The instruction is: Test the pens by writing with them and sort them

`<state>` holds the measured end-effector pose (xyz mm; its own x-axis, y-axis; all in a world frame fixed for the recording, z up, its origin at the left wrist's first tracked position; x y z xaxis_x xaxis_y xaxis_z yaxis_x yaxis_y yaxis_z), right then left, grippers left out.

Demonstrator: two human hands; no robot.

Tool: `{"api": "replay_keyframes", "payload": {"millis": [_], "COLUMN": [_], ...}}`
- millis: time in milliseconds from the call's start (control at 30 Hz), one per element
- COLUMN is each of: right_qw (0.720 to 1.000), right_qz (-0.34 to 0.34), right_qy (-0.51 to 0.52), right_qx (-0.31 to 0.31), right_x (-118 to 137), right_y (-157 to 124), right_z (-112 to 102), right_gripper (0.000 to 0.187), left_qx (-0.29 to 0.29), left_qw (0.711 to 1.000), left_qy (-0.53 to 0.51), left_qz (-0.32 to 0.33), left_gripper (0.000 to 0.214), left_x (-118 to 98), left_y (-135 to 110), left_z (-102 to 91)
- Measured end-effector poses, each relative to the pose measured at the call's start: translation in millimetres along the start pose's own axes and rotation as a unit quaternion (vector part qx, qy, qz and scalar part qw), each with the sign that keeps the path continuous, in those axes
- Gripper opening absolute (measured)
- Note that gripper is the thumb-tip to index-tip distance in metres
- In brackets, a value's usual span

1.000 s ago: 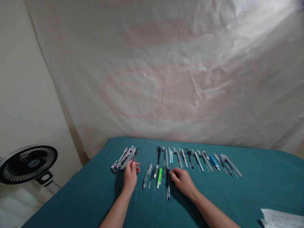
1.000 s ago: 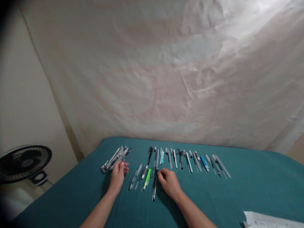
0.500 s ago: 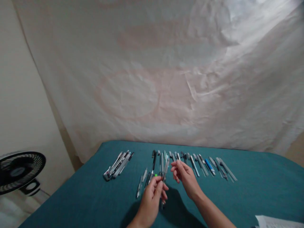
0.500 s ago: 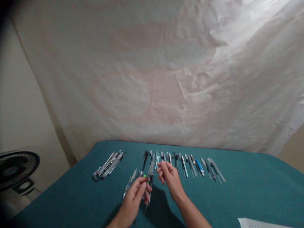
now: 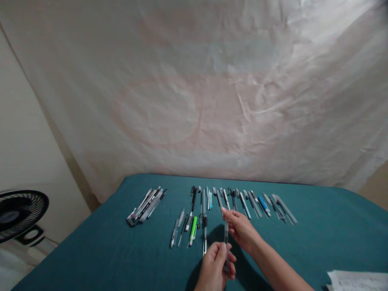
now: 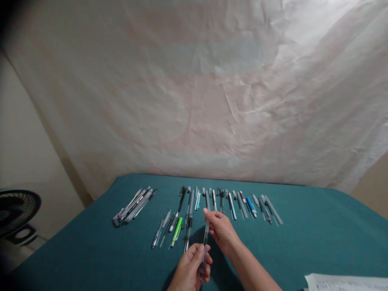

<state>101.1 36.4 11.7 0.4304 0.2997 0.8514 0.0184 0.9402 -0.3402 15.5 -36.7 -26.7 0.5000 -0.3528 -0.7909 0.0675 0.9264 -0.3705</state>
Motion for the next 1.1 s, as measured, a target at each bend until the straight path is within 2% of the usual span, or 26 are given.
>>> {"api": "replay_keyframes", "payload": {"millis": [200,400,767,867,1100], "right_qw": [1.000,0.998,0.994,0.995,0.997], "right_qz": [0.020,0.020,0.015,0.009,-0.057], "right_qy": [0.018,0.035,0.076,0.054,-0.031], "right_qx": [0.008,0.043,0.081,0.080,0.045], "right_x": [-14.0,-12.6,-11.3,-13.6,-18.7], "right_y": [12.1,10.6,6.6,5.4,11.9], "right_z": [-9.6,-8.3,-7.9,-6.7,-15.5], "right_gripper": [0.032,0.034,0.030,0.031,0.029], "left_qx": [0.005,0.032,0.015,0.012,0.015], "left_qw": [0.999,0.997,1.000,1.000,1.000], "left_qy": [0.047,0.059,-0.005,-0.016,-0.013], "left_qz": [0.013,0.037,-0.017,-0.016,-0.012], "left_gripper": [0.045,0.039,0.046,0.043,0.042], "left_x": [7.4,7.5,-3.7,-4.6,-5.2], "left_y": [7.2,9.0,-0.8,-2.1,-4.1], "left_z": [-9.1,-12.3,-5.1,-4.3,-4.4]}}
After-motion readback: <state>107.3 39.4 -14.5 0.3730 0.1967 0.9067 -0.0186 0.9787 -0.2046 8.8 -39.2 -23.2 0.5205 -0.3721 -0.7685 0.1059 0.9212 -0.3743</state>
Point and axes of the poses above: each hand's wrist, its own y-axis towards the middle knuckle, its own z-axis out of the palm, x = y × z, the point moved 4 cm from there along y, towards the middle knuckle, and after that the axes turned 9 degrees about -x, right-handed, at the moved point
